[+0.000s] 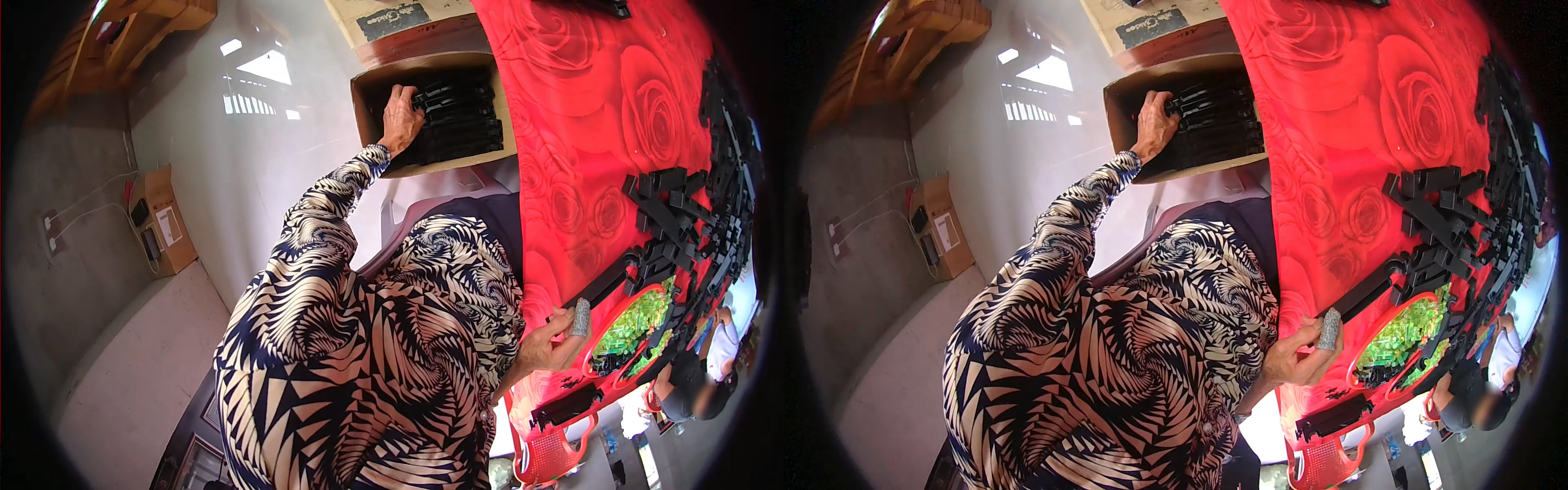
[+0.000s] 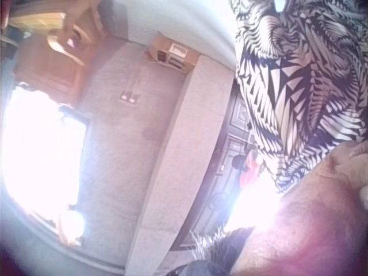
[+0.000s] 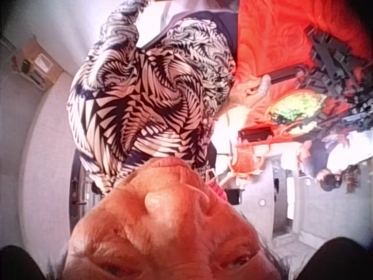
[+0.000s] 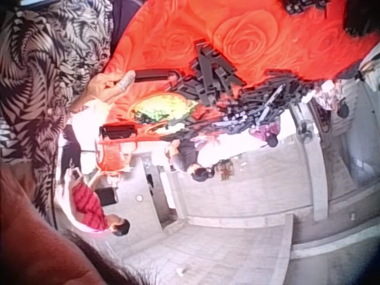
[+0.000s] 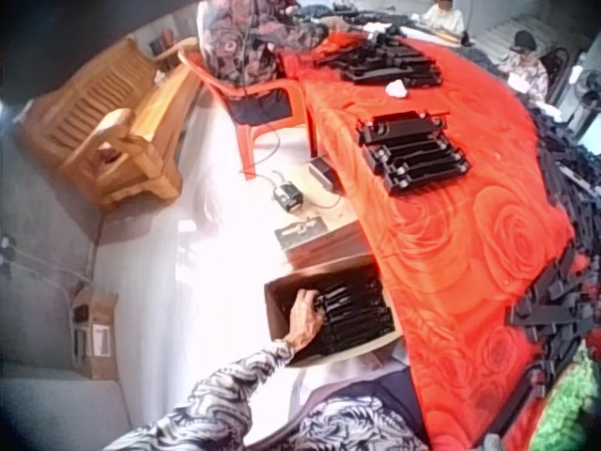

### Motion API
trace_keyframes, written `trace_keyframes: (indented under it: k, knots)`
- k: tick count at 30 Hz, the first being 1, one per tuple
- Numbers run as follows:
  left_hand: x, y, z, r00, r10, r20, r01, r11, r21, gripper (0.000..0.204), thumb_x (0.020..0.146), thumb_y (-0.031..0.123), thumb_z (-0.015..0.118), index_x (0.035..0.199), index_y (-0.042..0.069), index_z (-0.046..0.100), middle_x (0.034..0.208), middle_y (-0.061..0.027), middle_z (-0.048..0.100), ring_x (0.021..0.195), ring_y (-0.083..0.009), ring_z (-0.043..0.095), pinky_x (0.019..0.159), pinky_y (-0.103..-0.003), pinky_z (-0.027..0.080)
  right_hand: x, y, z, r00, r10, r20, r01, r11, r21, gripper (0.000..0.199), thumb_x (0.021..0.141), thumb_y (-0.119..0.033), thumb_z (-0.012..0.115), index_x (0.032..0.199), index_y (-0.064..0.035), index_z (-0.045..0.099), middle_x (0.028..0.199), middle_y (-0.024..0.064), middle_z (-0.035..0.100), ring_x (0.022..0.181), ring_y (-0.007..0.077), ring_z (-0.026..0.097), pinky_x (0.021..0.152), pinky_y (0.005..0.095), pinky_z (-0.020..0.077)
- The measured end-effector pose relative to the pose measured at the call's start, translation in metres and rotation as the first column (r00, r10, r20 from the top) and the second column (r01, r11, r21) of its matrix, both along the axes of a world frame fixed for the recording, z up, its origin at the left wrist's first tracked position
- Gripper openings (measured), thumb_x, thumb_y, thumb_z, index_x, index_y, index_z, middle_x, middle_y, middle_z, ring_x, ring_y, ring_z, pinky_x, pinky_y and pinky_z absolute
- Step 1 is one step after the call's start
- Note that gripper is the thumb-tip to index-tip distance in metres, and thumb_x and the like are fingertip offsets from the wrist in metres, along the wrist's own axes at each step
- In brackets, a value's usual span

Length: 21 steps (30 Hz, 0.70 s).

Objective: Sorting and assembling black plastic components and placing them into a box at a manufacturing table.

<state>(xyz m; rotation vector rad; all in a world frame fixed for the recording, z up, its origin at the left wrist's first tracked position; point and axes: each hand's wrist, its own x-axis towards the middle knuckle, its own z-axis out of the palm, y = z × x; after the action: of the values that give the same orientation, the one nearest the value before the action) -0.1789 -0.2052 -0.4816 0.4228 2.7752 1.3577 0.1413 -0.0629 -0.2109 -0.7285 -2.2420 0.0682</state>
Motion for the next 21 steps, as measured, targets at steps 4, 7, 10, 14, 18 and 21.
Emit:
trace_keyframes:
  k: [4,7,10,14,18,21]
  knots:
    - [0.002,-0.007,-0.001,1.0,-0.008,-0.03,0.009,0.999,0.042,0.044,0.072,0.0,0.069,0.113,0.001,0.057,0.107,-0.0207,0.054,0.098,-0.0413,0.058,0.084,-0.047,0.05,0.001,0.003,-0.003,1.0,0.03,0.009,-0.03,1.0,-0.005,0.015,0.094,0.008,0.058,0.107,0.0138,0.065,0.096,0.0199,0.067,0.057,0.0162,0.06,0.047,0.0266,0.0509]
    - [-0.005,-0.003,-0.004,0.997,-0.005,-0.077,0.011,0.997,0.071,0.044,0.072,-0.001,0.069,0.114,-0.001,0.057,0.109,-0.0213,0.054,0.099,-0.0418,0.058,0.084,-0.046,0.051,0.002,0.003,-0.002,1.0,0.011,0.008,-0.011,1.0,0.004,0.015,0.094,0.009,0.058,0.107,0.0145,0.064,0.097,0.021,0.067,0.057,0.0165,0.06,0.049,0.027,0.0519]
    - [-0.011,-0.002,0.0,0.998,0.026,-0.061,-0.022,0.997,0.078,0.046,0.072,-0.001,0.069,0.116,-0.002,0.057,0.109,-0.0225,0.056,0.1,-0.0417,0.058,0.085,-0.045,0.051,0.0,0.005,-0.002,0.999,0.021,0.028,-0.021,0.999,0.031,0.015,0.094,0.009,0.059,0.106,0.0151,0.064,0.097,0.0213,0.067,0.057,0.0167,0.06,0.049,0.027,0.0524]
    - [-0.032,0.0,0.005,0.992,0.128,0.004,-0.127,0.983,0.135,0.047,0.073,0.002,0.071,0.117,-0.004,0.056,0.104,-0.0246,0.056,0.096,-0.0419,0.058,0.082,-0.048,0.049,-0.007,0.007,-0.008,0.999,0.02,0.03,-0.021,0.999,0.032,0.015,0.094,0.006,0.061,0.106,0.0139,0.065,0.098,0.0208,0.068,0.062,0.0192,0.064,0.052,0.0281,0.0547]
    - [-0.032,0.002,-0.009,0.99,0.142,0.003,-0.142,0.986,0.088,0.048,0.075,0.004,0.071,0.119,-0.005,0.054,0.105,-0.0271,0.056,0.095,-0.0455,0.056,0.082,-0.05,0.047,0.001,0.002,0.002,0.994,0.03,0.106,-0.035,0.998,0.047,0.015,0.093,0.002,0.064,0.104,0.0117,0.066,0.097,0.0203,0.07,0.074,0.0272,0.069,0.061,0.0339,0.0578]
    - [-0.021,0.002,-0.021,0.985,0.161,-0.059,-0.154,0.982,0.108,0.047,0.077,0.006,0.071,0.12,-0.004,0.054,0.105,-0.0267,0.055,0.094,-0.0447,0.056,0.083,-0.051,0.048,0.016,0.0,0.001,0.992,0.025,0.126,-0.031,0.998,0.051,0.014,0.092,0.0,0.067,0.101,0.0107,0.067,0.095,0.0209,0.07,0.081,0.0328,0.069,0.069,0.0391,0.0574]
